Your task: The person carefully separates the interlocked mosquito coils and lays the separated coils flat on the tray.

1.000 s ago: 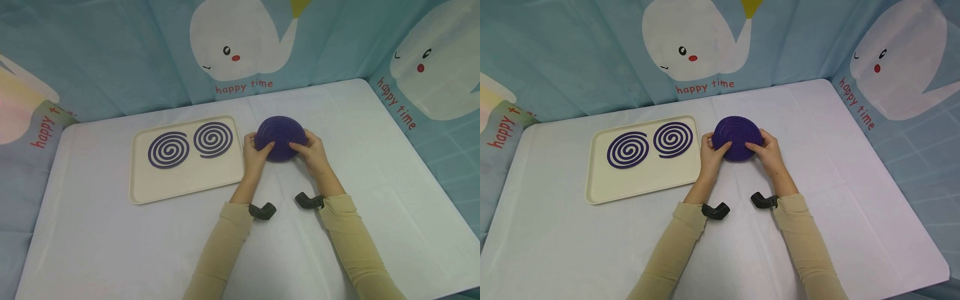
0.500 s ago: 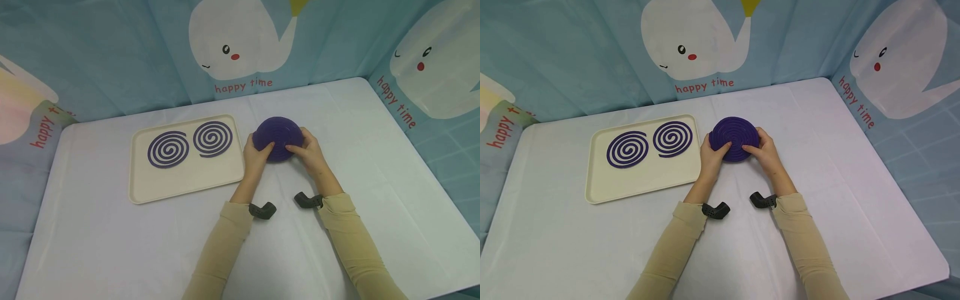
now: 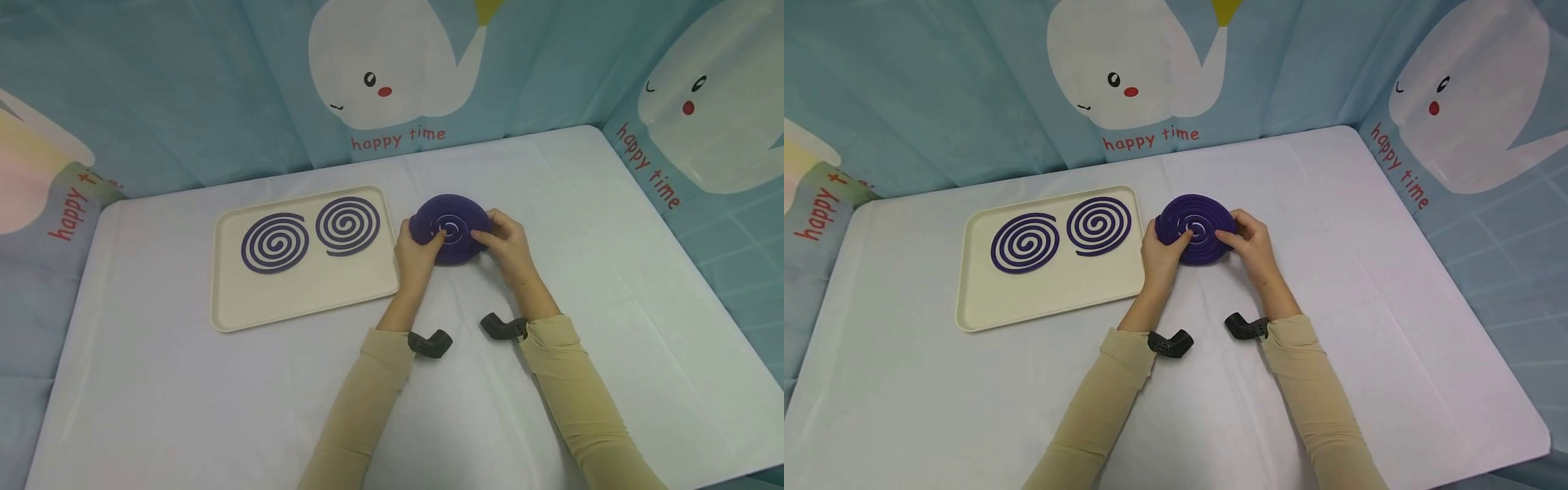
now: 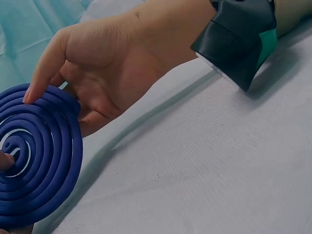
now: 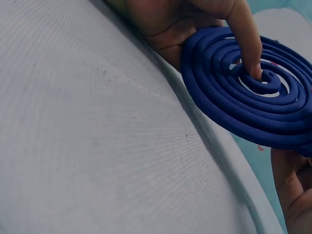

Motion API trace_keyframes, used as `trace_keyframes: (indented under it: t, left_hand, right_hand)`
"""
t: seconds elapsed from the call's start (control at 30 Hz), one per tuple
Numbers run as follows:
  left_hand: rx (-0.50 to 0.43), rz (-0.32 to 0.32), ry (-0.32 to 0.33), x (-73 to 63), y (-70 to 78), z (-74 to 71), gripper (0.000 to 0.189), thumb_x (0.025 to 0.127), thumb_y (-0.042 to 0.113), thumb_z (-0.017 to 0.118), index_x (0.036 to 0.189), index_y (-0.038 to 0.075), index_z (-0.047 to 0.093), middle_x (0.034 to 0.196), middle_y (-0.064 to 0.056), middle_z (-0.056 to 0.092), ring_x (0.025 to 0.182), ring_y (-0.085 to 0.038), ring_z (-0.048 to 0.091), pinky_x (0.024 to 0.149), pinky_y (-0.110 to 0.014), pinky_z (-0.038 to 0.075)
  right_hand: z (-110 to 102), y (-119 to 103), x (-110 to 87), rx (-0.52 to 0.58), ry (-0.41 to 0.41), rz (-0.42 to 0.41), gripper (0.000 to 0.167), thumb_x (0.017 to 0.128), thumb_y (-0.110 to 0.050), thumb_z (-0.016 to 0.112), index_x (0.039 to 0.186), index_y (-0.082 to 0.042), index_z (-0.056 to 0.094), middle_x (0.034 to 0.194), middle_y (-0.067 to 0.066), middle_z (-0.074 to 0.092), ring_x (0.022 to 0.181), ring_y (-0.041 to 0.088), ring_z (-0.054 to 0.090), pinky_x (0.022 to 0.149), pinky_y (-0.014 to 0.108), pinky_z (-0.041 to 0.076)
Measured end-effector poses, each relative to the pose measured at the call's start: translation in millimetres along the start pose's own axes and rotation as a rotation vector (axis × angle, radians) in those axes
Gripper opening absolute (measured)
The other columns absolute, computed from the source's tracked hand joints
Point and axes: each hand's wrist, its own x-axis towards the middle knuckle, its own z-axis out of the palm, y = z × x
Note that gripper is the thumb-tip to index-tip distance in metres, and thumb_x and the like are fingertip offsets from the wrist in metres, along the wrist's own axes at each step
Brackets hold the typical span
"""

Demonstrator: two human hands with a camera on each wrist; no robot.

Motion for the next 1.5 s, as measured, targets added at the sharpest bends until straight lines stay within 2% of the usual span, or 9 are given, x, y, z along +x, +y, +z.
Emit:
trace_keyframes:
  t: [0.07, 0.17, 0.33, 0.67, 0.77, 1.0, 1.13, 1.3, 1.5]
  left_hand:
    - [0.008, -0.001, -0.001, -0.1, -0.1, 0.0, 0.044, 0.076, 0.014, 0.076, 0.111, -0.002, 0.056, 0.104, -0.015, 0.066, 0.098, -0.028, 0.062, 0.088, -0.035, 0.049]
    - [0.023, -0.009, -0.007, -0.1, -0.3, 0.3, 0.045, 0.076, 0.016, 0.076, 0.112, -0.003, 0.056, 0.105, -0.015, 0.066, 0.099, -0.028, 0.062, 0.088, -0.035, 0.048]
    - [0.032, -0.036, -0.020, 0.5, 0.2, 0.5, 0.049, 0.077, 0.017, 0.076, 0.115, -0.004, 0.054, 0.108, -0.016, 0.064, 0.102, -0.029, 0.061, 0.091, -0.034, 0.048]
    - [0.034, -0.055, -0.016, 0.6, 0.5, 1.1, 0.048, 0.077, 0.015, 0.076, 0.115, -0.005, 0.054, 0.109, -0.017, 0.064, 0.103, -0.029, 0.061, 0.091, -0.035, 0.048]
    - [0.037, -0.056, -0.018, 0.7, -0.1, 1.3, 0.049, 0.077, 0.016, 0.076, 0.115, -0.005, 0.054, 0.109, -0.018, 0.064, 0.104, -0.030, 0.061, 0.092, -0.035, 0.048]
    - [0.050, -0.055, -0.026, 0.7, -1.4, 1.2, 0.045, 0.077, 0.015, 0.076, 0.112, -0.004, 0.054, 0.106, -0.017, 0.065, 0.100, -0.030, 0.062, 0.088, -0.034, 0.049]
    - [0.050, -0.048, -0.037, 0.7, -1.6, 0.9, 0.043, 0.077, 0.015, 0.076, 0.110, -0.003, 0.054, 0.105, -0.016, 0.065, 0.098, -0.029, 0.062, 0.086, -0.034, 0.050]
    - [0.056, -0.043, -0.044, 0.7, -0.6, 0.4, 0.043, 0.076, 0.015, 0.076, 0.108, -0.003, 0.055, 0.105, -0.016, 0.065, 0.098, -0.029, 0.062, 0.086, -0.034, 0.050]
    - [0.074, -0.050, -0.056, 1.3, 0.7, -0.6, 0.044, 0.076, 0.015, 0.077, 0.109, -0.004, 0.055, 0.107, -0.018, 0.064, 0.101, -0.031, 0.061, 0.089, -0.036, 0.049]
  right_hand:
    - [0, 0, 0.1, 0.000, 0.032, -0.006, 0.031, 0.078, 0.014, 0.059, 0.080, -0.016, 0.068, 0.078, -0.004, 0.063, 0.074, 0.010, 0.056, 0.068, 0.020, 0.047]
    - [0, -1, 0.0, 0.016, 0.066, -0.017, 0.031, 0.078, 0.014, 0.059, 0.078, -0.016, 0.070, 0.075, -0.004, 0.065, 0.071, 0.010, 0.056, 0.066, 0.019, 0.047]
    - [-1, -3, -0.6, 0.044, 0.080, -0.013, 0.031, 0.079, 0.014, 0.058, 0.077, -0.013, 0.073, 0.076, -0.003, 0.065, 0.073, 0.011, 0.056, 0.068, 0.020, 0.048]
    - [-1, -5, -0.8, 0.058, 0.110, 0.012, 0.035, 0.079, 0.013, 0.060, 0.079, -0.018, 0.075, 0.080, -0.002, 0.064, 0.084, 0.015, 0.054, 0.074, 0.020, 0.048]
    - [-2, -4, -0.4, 0.067, 0.105, 0.020, 0.034, 0.081, 0.011, 0.058, 0.079, -0.018, 0.075, 0.080, -0.002, 0.063, 0.082, 0.014, 0.054, 0.071, 0.019, 0.048]
    - [-7, -4, 1.2, 0.250, 0.058, 0.111, 0.038, 0.091, 0.006, 0.043, 0.080, -0.012, 0.075, 0.081, 0.000, 0.068, 0.074, 0.012, 0.061, 0.064, 0.021, 0.052]
    - [-10, -4, 1.8, 0.322, 0.046, 0.167, 0.038, 0.092, 0.011, 0.042, 0.083, -0.010, 0.072, 0.080, 0.001, 0.068, 0.067, 0.011, 0.062, 0.057, 0.021, 0.050]
    - [-13, -4, 1.4, 0.298, 0.006, 0.220, 0.036, 0.090, 0.013, 0.047, 0.083, -0.012, 0.071, 0.078, 0.000, 0.066, 0.065, 0.009, 0.059, 0.055, 0.018, 0.049]
    - [-16, -2, 1.6, 0.188, -0.028, 0.306, 0.035, 0.089, 0.011, 0.052, 0.078, -0.014, 0.073, 0.075, -0.002, 0.067, 0.062, 0.008, 0.057, 0.055, 0.017, 0.048]
